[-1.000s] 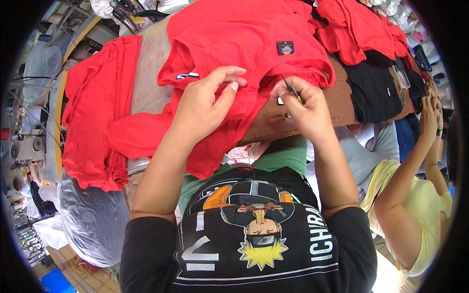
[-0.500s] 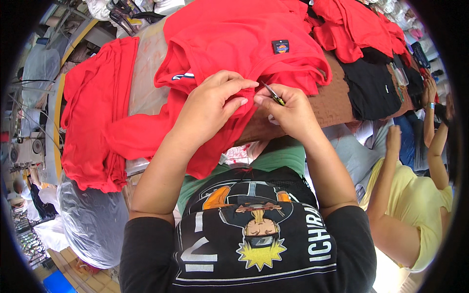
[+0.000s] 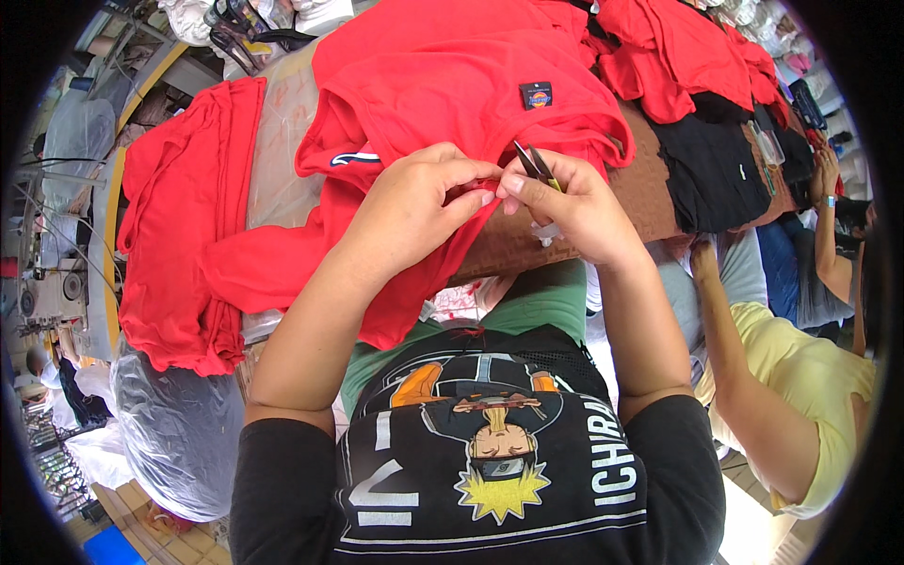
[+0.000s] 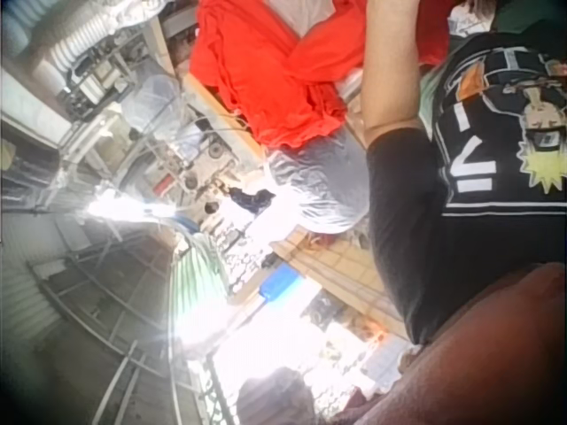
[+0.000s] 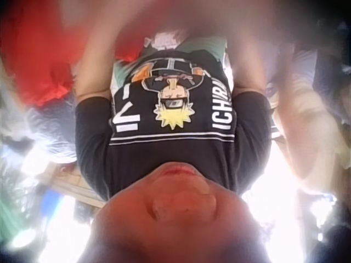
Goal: The person uses small shears to trim loose threads from the collars and seams of red and black shirts at a workstation.
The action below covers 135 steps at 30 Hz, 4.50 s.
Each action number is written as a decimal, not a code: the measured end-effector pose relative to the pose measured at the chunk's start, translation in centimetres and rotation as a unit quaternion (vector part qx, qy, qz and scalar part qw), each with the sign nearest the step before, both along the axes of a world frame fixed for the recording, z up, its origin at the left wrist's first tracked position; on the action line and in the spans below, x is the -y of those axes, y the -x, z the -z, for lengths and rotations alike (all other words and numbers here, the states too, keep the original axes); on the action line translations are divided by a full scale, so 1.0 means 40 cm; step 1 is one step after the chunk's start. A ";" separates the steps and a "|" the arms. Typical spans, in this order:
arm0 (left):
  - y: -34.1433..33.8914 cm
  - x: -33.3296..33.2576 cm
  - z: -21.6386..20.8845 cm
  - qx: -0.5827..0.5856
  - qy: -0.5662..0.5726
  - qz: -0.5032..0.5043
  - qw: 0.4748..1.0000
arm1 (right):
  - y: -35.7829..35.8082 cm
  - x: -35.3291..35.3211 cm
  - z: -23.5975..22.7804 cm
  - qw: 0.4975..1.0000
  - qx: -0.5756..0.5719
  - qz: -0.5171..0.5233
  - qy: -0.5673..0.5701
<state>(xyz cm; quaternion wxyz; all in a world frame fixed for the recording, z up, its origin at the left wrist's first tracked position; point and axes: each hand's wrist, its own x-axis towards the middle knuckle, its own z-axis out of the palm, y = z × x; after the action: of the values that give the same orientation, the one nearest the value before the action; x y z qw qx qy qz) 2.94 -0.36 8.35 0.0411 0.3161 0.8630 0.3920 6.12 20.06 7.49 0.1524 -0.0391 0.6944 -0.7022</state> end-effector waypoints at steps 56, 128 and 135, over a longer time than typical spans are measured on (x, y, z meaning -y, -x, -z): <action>0.013 0.008 -0.012 0.143 -0.101 -0.046 0.983 | -0.019 -0.016 -0.032 0.906 -0.318 0.024 -0.277; -0.055 0.080 -0.105 -0.017 -0.001 -0.027 0.999 | -0.034 0.004 0.106 0.998 -0.033 -0.001 -0.053; -0.047 0.030 0.005 0.041 -0.024 -0.071 0.996 | -0.040 0.046 0.105 0.978 -0.174 0.078 -0.080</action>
<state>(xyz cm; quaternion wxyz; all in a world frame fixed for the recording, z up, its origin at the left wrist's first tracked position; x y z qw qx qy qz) 4.83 -1.58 8.13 0.0407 0.2383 0.8713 0.4272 7.70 18.21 3.28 -0.0228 -0.0943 0.7649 -0.6369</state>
